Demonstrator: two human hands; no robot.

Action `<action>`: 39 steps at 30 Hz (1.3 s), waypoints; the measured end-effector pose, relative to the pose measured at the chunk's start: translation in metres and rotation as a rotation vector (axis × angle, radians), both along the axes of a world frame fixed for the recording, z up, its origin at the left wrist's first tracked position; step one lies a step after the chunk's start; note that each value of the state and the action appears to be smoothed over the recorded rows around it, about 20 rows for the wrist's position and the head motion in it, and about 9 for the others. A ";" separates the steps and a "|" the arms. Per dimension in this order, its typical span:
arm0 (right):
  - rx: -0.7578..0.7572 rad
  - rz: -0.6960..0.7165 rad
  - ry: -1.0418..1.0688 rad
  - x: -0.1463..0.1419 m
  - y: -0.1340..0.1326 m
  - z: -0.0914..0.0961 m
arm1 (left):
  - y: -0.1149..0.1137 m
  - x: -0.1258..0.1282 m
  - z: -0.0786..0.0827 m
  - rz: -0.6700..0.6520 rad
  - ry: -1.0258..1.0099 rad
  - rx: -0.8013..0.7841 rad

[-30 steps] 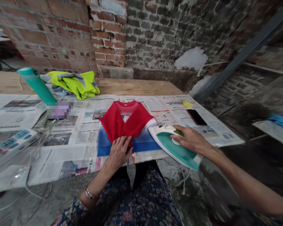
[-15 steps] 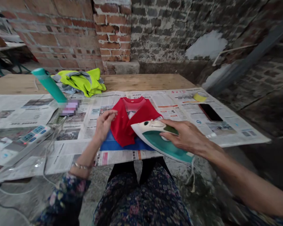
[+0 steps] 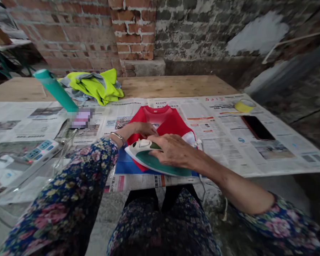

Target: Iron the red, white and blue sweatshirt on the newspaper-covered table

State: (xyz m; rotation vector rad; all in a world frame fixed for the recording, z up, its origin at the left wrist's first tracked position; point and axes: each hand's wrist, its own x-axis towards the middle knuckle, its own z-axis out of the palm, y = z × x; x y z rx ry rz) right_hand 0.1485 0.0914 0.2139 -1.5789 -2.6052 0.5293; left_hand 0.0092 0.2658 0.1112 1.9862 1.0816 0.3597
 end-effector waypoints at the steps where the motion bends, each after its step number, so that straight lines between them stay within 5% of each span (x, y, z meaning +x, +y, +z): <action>1: -0.020 0.022 0.013 0.002 -0.004 0.000 | -0.001 0.001 -0.006 -0.058 0.052 -0.018; 4: -0.044 0.114 0.053 0.008 -0.024 -0.004 | -0.002 -0.001 -0.014 -0.229 0.197 -0.048; 7: -0.054 0.132 0.059 0.012 -0.047 -0.010 | -0.005 -0.004 -0.014 -0.254 0.239 0.039; 12: -0.100 0.036 0.067 0.037 -0.070 -0.010 | -0.035 -0.006 -0.018 -0.141 0.303 0.256; 17: -0.082 -0.291 0.064 0.083 -0.072 -0.005 | -0.082 -0.006 -0.040 0.071 0.360 0.477; 26: 0.149 -0.535 -0.016 0.105 0.010 -0.010 | -0.092 -0.008 -0.053 0.118 0.370 0.622; 39: 0.127 -0.708 -0.091 0.099 0.094 -0.007 | -0.098 -0.007 -0.050 0.133 0.331 0.584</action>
